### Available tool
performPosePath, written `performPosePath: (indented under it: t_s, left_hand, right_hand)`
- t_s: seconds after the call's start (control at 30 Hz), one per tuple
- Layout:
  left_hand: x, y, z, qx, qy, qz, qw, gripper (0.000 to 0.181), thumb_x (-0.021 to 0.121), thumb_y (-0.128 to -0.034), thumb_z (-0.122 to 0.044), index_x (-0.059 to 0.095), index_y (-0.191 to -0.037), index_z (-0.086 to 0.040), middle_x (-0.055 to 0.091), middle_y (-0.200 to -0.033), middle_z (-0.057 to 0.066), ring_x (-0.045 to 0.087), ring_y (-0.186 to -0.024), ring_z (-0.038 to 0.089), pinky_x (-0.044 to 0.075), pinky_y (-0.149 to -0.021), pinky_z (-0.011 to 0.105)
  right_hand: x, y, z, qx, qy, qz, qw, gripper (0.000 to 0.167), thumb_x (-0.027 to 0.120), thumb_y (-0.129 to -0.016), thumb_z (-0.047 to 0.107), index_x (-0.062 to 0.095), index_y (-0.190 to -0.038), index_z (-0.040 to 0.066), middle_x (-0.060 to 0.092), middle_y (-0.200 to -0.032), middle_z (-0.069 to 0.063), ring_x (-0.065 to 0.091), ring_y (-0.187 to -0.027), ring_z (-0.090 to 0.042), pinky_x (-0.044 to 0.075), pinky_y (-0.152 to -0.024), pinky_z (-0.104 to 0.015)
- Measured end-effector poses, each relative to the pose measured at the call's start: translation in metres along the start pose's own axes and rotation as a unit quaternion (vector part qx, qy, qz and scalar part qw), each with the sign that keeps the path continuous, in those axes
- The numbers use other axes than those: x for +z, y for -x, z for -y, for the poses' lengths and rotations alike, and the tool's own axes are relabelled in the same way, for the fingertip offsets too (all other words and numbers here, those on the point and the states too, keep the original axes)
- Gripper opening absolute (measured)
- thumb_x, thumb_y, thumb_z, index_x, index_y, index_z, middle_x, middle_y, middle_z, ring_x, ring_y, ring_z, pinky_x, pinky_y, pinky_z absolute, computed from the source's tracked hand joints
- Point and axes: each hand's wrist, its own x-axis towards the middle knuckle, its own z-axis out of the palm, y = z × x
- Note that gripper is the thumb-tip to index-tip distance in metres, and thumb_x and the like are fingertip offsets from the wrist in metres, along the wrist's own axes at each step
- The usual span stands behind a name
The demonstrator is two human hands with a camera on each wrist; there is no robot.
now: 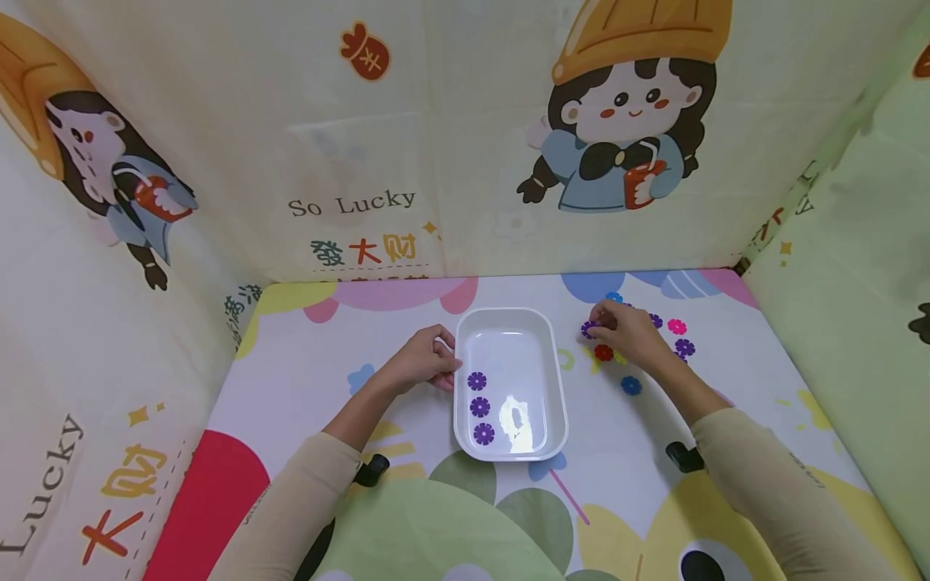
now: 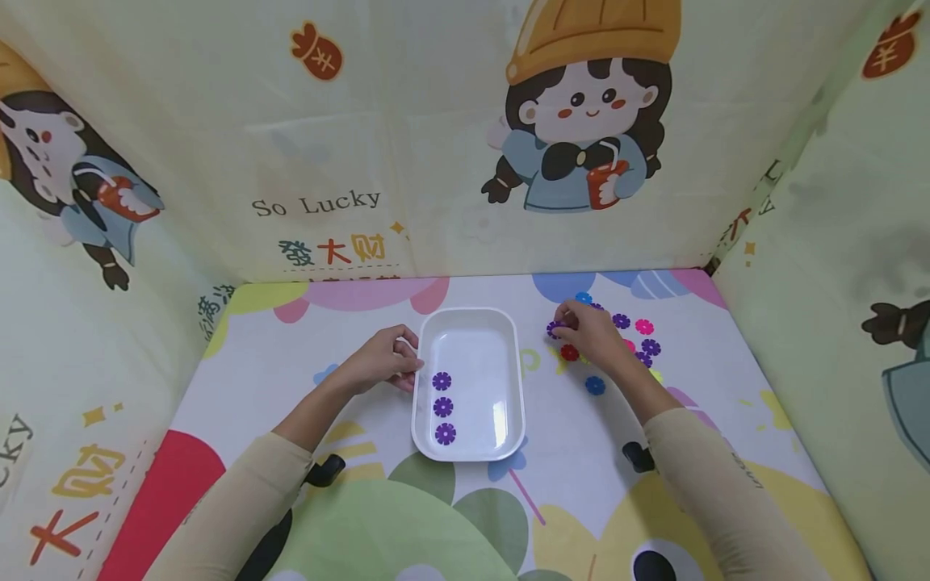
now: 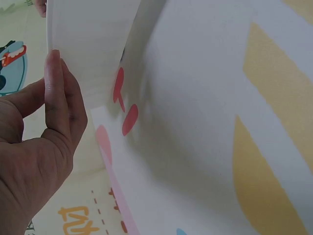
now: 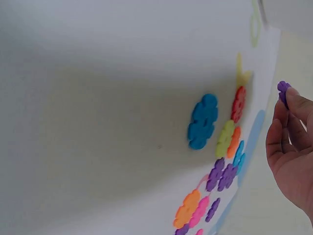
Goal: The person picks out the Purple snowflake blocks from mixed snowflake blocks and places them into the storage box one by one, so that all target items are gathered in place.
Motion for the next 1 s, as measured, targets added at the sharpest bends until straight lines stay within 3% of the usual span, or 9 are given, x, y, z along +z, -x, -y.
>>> performPosePath:
  t_s: [0.23,0.57,1.0]
  left_hand:
    - [-0.001,0.0,0.001,-0.006,0.007,0.0,1.0,0.036,0.069,-0.0961,-0.001,0.048,-0.125,0.003,0.066,-0.09,0.016,0.07,-0.057,0.019,0.067,-0.072,0.053]
    - [0.0,0.002,-0.002,-0.002,0.007,0.0,1.0,0.035,0.07,-0.096,-0.001,0.048,-0.124,0.002,0.065,-0.089,0.015,0.07,-0.057,0.018,0.066,-0.072,0.054]
    - [0.0,0.003,-0.002,-0.007,-0.001,0.0,1.0,0.037,0.071,-0.0958,-0.002,0.049,-0.126,0.003,0.065,-0.092,0.018,0.071,-0.058,0.019,0.066,-0.074,0.054]
  right_hand:
    - [-0.005,-0.001,0.019,-0.026,-0.011,-0.007,0.9996,0.017,0.071,-0.099,0.015,0.064,-0.113,0.009,0.073,-0.111,-0.014,0.071,-0.101,-0.03,0.066,-0.09,-0.045]
    - [-0.007,-0.006,0.051,-0.056,-0.042,0.006,0.9975,0.019,0.072,-0.098,0.014,0.065,-0.116,0.011,0.073,-0.113,-0.012,0.072,-0.105,-0.031,0.065,-0.093,-0.047]
    - [0.012,-0.013,0.081,-0.11,-0.064,0.041,0.991,0.013,0.072,-0.098,0.012,0.068,-0.111,0.013,0.075,-0.108,-0.006,0.073,-0.098,-0.023,0.065,-0.092,-0.042]
